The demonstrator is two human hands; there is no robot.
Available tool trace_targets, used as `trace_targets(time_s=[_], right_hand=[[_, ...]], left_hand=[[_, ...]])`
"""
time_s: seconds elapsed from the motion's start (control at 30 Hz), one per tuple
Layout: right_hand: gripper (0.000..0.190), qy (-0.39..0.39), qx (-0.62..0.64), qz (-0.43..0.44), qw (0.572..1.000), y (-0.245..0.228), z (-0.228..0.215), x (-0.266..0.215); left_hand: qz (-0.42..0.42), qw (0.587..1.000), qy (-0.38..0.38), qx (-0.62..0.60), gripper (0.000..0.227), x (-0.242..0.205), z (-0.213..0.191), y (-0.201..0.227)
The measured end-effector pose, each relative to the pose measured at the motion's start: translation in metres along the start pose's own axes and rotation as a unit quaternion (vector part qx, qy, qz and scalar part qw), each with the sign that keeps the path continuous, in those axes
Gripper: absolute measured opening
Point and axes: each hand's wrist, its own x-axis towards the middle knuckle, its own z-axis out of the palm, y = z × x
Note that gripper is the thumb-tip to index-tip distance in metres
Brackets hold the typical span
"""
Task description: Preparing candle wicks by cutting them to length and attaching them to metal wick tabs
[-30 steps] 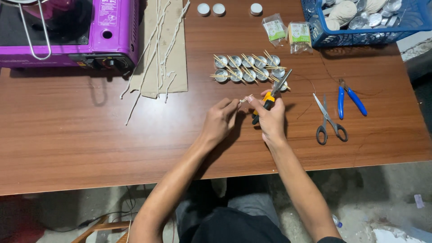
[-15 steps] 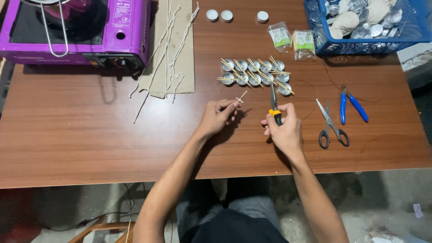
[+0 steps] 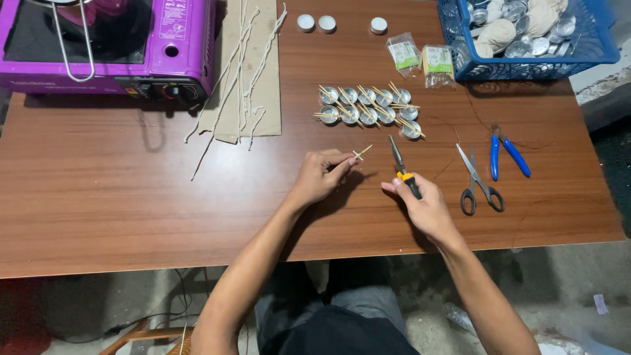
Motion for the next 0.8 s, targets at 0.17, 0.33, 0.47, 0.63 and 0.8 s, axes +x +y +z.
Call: trace_targets(time_s=[0.17,0.33,0.47,0.63,0.8], right_hand=[[0.039,-0.018,-0.171,0.001,0.985,-0.006,-0.012,0.0],[0.03,-0.093,-0.125,-0.068,0.985,0.004,-0.008,0.008],[0.034,-0.125,-0.115,-0.045,0.984,-0.016,-0.007,0.006],[0.03,-0.126,-0.155,-0.041,0.979,-0.009,-0.007,0.015],[0.033,-0.13,-0.167,-0.036,0.977,0.008,-0.006,0.022]], left_hand=[[-0.009,1.0,-0.004,-0.013,0.015,-0.002,0.002,0.002],[-0.021,0.997,0.009,-0.07,0.016,0.0,0.005,-0.005],[-0.02,0.997,0.012,-0.067,0.015,0.0,0.005,-0.001],[-0.01,0.996,0.013,-0.083,0.016,-0.001,0.004,0.005],[0.017,0.998,0.02,-0.058,0.015,-0.001,0.005,0.005]])
